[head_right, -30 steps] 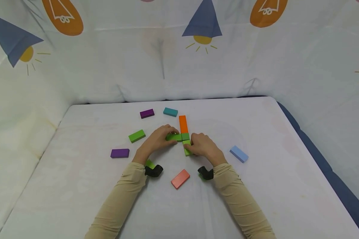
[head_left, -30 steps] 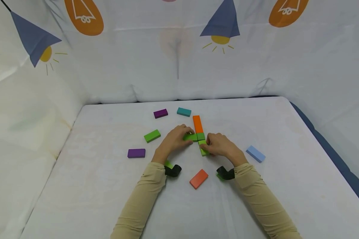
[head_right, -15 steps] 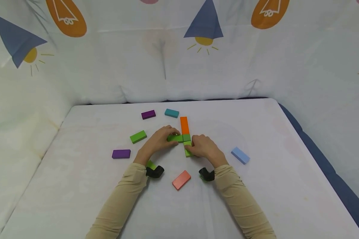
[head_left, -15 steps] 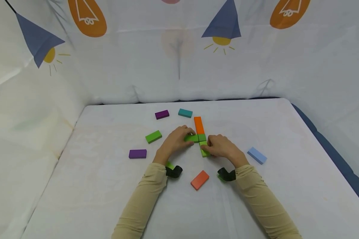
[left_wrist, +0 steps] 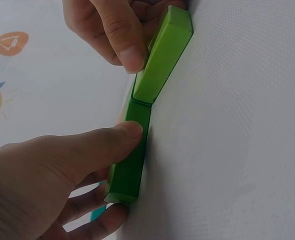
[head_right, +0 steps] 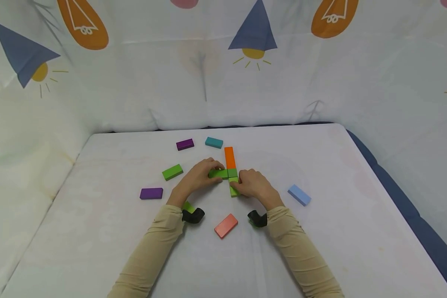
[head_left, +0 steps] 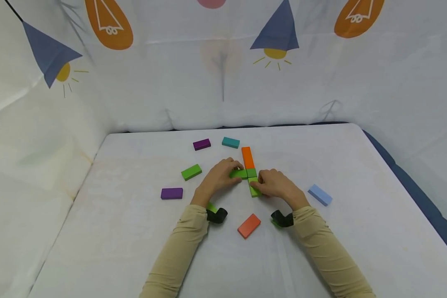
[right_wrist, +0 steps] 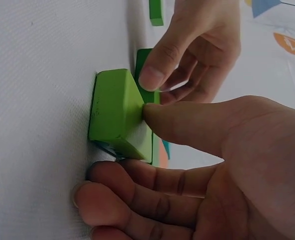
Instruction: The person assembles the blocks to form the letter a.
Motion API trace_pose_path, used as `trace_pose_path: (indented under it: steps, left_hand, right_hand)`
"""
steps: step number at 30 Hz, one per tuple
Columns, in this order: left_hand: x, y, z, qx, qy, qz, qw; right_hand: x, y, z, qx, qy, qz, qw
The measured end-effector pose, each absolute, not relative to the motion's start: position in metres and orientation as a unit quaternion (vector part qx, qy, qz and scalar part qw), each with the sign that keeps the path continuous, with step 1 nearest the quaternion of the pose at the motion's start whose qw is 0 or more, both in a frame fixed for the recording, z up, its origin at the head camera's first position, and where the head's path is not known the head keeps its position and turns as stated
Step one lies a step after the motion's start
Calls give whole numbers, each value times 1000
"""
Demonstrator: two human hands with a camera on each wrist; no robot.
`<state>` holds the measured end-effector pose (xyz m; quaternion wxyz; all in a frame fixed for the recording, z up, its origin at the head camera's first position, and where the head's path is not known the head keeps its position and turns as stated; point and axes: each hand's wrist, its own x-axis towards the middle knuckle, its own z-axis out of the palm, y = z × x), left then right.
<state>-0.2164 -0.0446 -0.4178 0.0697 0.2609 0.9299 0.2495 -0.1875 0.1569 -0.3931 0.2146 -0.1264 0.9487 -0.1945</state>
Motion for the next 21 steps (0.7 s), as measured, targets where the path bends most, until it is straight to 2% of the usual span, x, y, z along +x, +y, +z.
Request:
trace_pose_path:
  steps: [21]
  left_hand:
    - [-216, -44, -419, 259, 929, 253, 70]
  right_hand:
    - [-185, 156, -392, -126, 950, -196, 210]
